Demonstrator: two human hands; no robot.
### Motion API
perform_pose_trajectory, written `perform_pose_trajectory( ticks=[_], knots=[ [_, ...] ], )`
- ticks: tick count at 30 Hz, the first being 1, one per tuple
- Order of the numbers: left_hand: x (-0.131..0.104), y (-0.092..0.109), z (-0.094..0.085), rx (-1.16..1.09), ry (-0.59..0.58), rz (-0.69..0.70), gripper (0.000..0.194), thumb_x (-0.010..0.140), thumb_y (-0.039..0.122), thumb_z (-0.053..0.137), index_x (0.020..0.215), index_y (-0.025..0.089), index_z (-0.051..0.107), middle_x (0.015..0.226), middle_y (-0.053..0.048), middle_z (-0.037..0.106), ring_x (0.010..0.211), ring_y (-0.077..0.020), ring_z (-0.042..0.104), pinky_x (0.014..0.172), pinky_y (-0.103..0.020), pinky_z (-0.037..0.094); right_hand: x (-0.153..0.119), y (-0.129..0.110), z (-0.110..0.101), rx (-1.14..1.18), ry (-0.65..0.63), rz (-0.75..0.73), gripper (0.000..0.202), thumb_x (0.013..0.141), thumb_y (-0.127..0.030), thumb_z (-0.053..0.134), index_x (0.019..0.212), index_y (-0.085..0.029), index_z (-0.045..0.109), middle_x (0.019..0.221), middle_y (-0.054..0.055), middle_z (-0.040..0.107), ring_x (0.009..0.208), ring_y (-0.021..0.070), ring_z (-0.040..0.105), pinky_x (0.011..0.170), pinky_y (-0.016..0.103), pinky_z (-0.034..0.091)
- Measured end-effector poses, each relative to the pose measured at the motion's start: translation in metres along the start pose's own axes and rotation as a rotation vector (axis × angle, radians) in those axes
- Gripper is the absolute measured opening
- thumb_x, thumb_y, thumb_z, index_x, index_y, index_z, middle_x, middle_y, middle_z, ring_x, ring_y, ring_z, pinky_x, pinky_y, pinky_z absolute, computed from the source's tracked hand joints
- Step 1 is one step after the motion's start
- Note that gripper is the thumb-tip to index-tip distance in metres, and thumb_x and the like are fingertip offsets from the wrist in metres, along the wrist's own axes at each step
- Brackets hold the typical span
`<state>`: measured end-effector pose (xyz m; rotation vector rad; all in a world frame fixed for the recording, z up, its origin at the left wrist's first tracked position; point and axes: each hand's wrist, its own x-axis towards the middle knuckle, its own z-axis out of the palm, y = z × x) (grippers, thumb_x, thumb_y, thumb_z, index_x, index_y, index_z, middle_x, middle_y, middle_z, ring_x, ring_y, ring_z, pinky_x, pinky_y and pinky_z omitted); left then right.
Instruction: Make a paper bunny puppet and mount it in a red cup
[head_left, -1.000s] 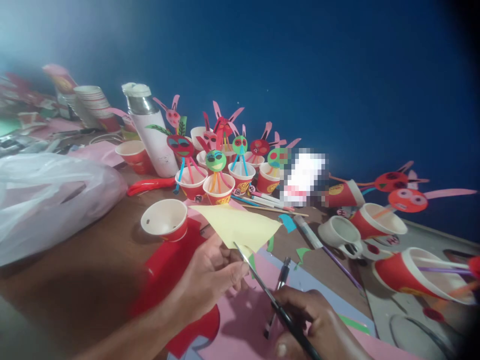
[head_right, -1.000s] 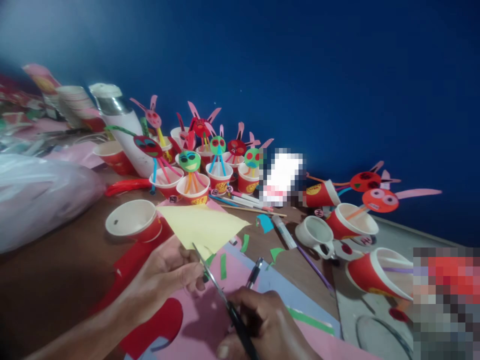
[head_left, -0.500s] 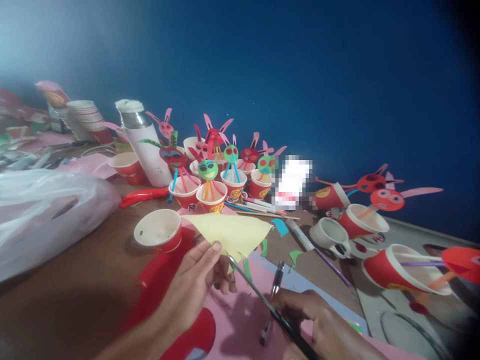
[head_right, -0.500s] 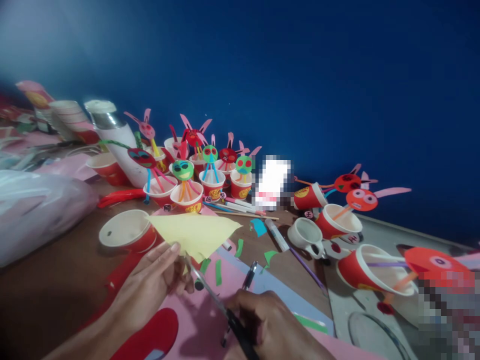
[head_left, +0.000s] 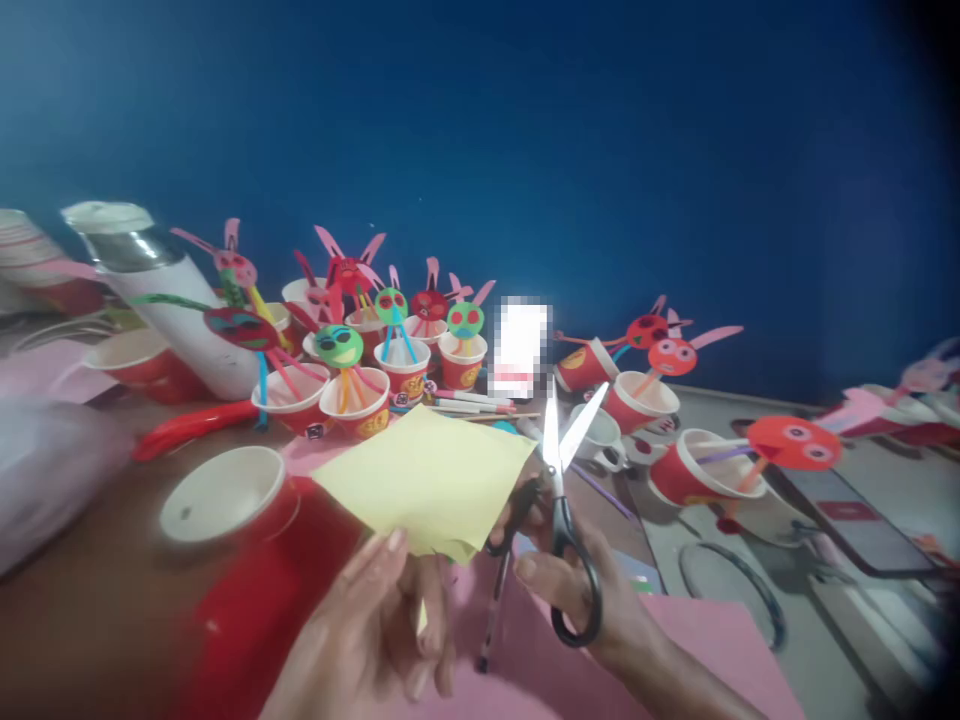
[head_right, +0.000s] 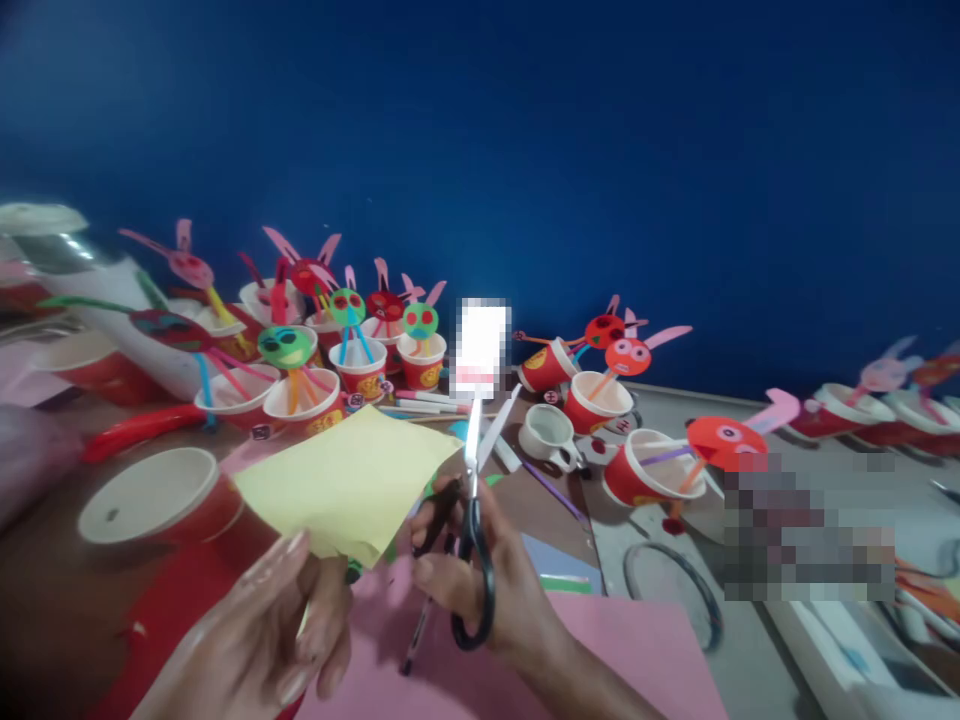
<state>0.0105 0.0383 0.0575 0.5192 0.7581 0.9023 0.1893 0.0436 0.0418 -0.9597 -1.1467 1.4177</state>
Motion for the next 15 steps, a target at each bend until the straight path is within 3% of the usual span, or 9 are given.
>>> perform_pose_trajectory(
  ticks=[7, 15],
  knots=[
    [0.002, -0.018, 0.016, 0.064, 0.023, -0.051, 0.041, 0.084, 0.047, 0.049, 0.059, 0.015, 0.054, 0.043, 0.001, 0.051, 0.036, -0.0093, 0.042, 0.043, -0.022, 0.038, -0.007, -0.008, 0.008, 0.043, 0.052, 0.014, 0.052, 0.068, -0.033, 0.075, 0.111, -0.023, 0.048, 0.101, 0.006, 0.063, 0.092, 0.0207, 0.059, 0.076, 0.029, 0.047],
    [0.006, -0.016, 0.016, 0.167, 0.054, -0.053, 0.049, 0.079, 0.052, 0.053, 0.050, 0.013, 0.053, 0.036, 0.002, 0.044, 0.034, -0.0086, 0.043, 0.040, -0.020, 0.032, -0.011, -0.006, 0.006, -0.119, 0.144, 0.022, 0.042, 0.068, -0.027, 0.073, 0.101, -0.020, 0.048, 0.090, 0.003, 0.064, 0.083, 0.0183, 0.060, 0.069, 0.025, 0.048]
  ],
)
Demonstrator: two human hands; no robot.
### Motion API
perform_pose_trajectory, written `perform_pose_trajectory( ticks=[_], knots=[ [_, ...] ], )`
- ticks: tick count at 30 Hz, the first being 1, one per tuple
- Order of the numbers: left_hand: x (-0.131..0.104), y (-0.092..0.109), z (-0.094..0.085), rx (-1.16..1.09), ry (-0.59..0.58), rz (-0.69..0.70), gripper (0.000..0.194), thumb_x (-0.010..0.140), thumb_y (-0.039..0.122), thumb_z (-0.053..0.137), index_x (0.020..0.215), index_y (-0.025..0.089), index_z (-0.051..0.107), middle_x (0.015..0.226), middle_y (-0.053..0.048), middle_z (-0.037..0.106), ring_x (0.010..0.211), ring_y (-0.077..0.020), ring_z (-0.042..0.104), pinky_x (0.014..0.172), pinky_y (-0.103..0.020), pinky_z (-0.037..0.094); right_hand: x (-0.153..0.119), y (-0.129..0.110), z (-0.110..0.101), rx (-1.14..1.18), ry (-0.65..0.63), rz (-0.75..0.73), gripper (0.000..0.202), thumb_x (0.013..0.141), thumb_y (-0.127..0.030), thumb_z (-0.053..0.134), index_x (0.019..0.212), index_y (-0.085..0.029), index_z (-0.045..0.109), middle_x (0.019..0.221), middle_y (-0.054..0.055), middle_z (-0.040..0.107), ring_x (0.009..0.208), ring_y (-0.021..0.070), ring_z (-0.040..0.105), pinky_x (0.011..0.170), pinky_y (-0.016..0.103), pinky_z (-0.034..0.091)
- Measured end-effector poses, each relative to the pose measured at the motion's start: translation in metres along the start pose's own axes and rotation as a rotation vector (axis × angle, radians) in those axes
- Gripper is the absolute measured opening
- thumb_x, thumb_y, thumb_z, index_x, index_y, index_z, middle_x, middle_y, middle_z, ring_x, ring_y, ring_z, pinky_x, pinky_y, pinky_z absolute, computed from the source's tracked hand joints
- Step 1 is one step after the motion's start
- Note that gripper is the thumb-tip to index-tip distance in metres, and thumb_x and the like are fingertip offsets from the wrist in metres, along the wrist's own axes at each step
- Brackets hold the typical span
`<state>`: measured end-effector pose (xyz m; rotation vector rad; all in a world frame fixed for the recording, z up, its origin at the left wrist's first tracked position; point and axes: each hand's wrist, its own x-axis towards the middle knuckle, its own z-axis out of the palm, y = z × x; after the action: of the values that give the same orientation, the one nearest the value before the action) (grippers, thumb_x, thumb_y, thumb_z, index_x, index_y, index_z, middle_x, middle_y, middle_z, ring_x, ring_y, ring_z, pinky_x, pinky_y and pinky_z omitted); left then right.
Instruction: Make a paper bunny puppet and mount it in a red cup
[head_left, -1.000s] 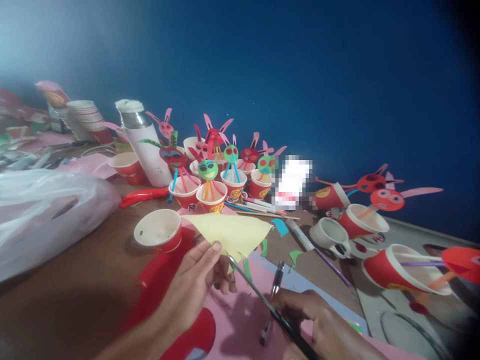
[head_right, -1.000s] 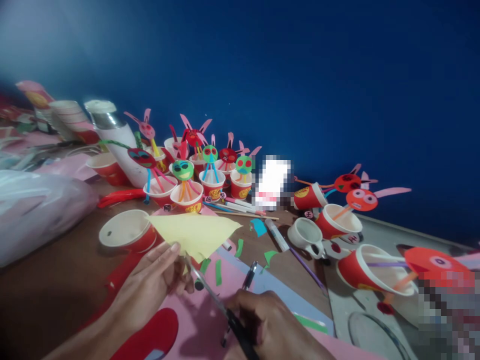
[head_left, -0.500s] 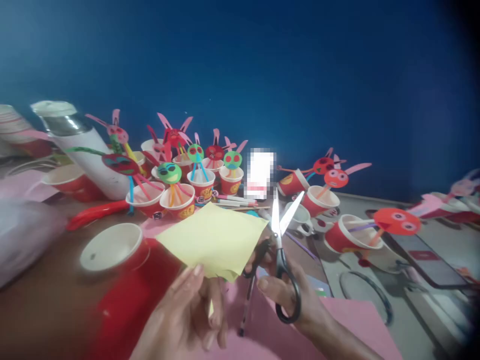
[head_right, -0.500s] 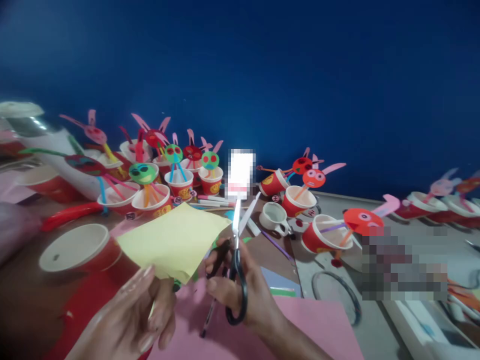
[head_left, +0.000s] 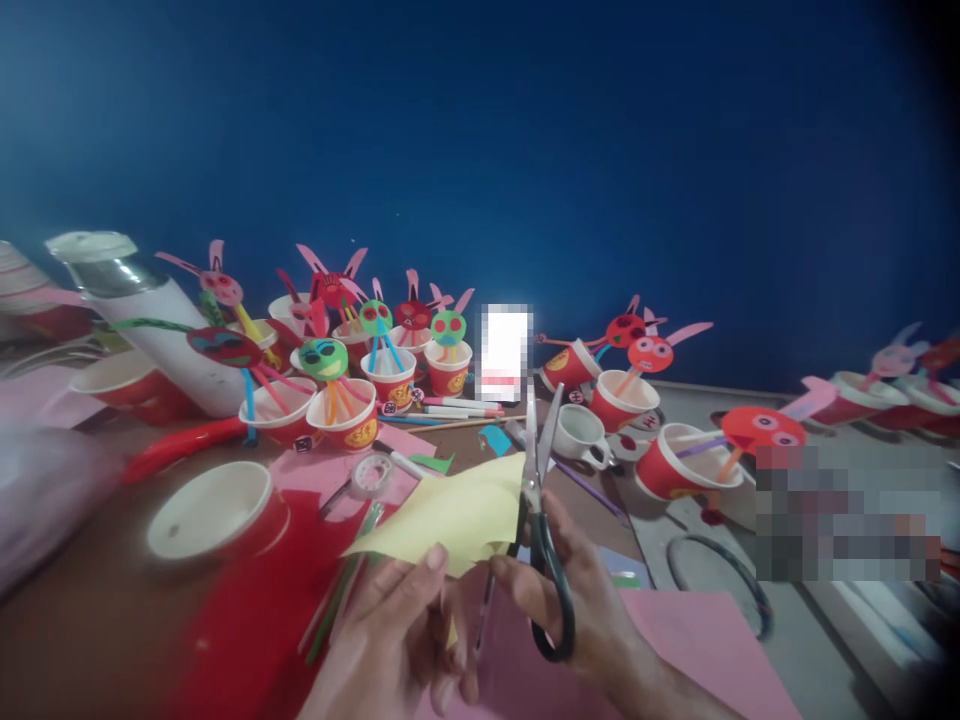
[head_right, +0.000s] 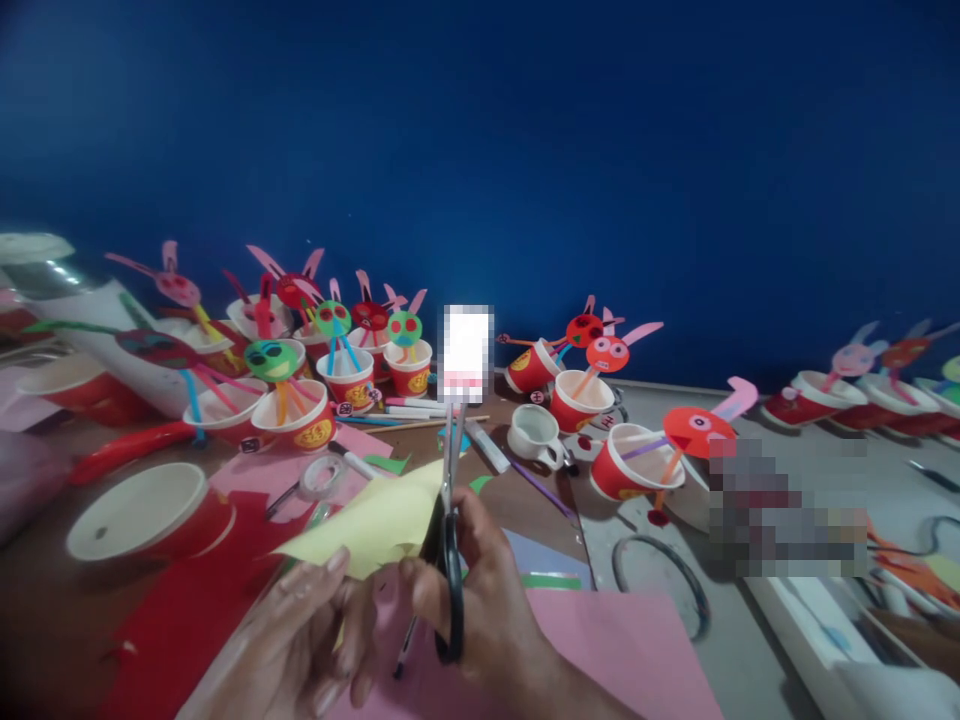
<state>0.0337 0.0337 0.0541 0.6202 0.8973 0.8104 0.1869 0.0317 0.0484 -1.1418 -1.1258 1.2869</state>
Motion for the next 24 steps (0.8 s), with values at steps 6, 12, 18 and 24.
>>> perform_pose_trajectory(
  ticks=[6, 12, 18, 24],
  knots=[
    [0.005, 0.001, -0.005, 0.108, 0.037, -0.030, 0.047, 0.078, 0.050, 0.056, 0.047, 0.015, 0.050, 0.034, 0.002, 0.045, 0.034, -0.0097, 0.043, 0.043, -0.022, 0.036, -0.001, -0.010, 0.002, -0.140, 0.003, -0.042, 0.034, 0.069, -0.026, 0.067, 0.097, -0.019, 0.048, 0.084, 0.003, 0.062, 0.079, 0.0182, 0.058, 0.066, 0.024, 0.048],
    [0.003, 0.007, -0.003, 0.125, 0.025, -0.004, 0.051, 0.079, 0.053, 0.053, 0.043, 0.016, 0.050, 0.034, 0.003, 0.041, 0.035, -0.0092, 0.040, 0.049, -0.024, 0.041, 0.000, -0.013, -0.001, -0.242, 0.084, -0.014, 0.028, 0.066, -0.022, 0.062, 0.090, -0.020, 0.047, 0.072, -0.001, 0.056, 0.066, 0.0139, 0.053, 0.061, 0.023, 0.047],
    [0.005, 0.015, -0.006, -0.001, 0.060, 0.080, 0.050, 0.083, 0.047, 0.051, 0.043, 0.016, 0.048, 0.036, 0.005, 0.038, 0.035, -0.0068, 0.032, 0.050, -0.023, 0.041, 0.003, -0.018, -0.013, -0.222, 0.116, 0.012, 0.035, 0.067, -0.023, 0.063, 0.097, -0.022, 0.046, 0.072, -0.003, 0.053, 0.058, 0.0106, 0.050, 0.052, 0.020, 0.043],
    [0.015, 0.023, 0.012, 0.082, -0.050, -0.017, 0.044, 0.078, 0.045, 0.057, 0.048, 0.014, 0.051, 0.041, 0.001, 0.050, 0.036, -0.0079, 0.045, 0.039, -0.018, 0.033, -0.003, -0.044, -0.031, -0.229, 0.350, -0.198, 0.030, 0.071, -0.028, 0.064, 0.097, -0.024, 0.049, 0.083, 0.001, 0.058, 0.068, 0.0150, 0.057, 0.057, 0.023, 0.048]
  ],
)
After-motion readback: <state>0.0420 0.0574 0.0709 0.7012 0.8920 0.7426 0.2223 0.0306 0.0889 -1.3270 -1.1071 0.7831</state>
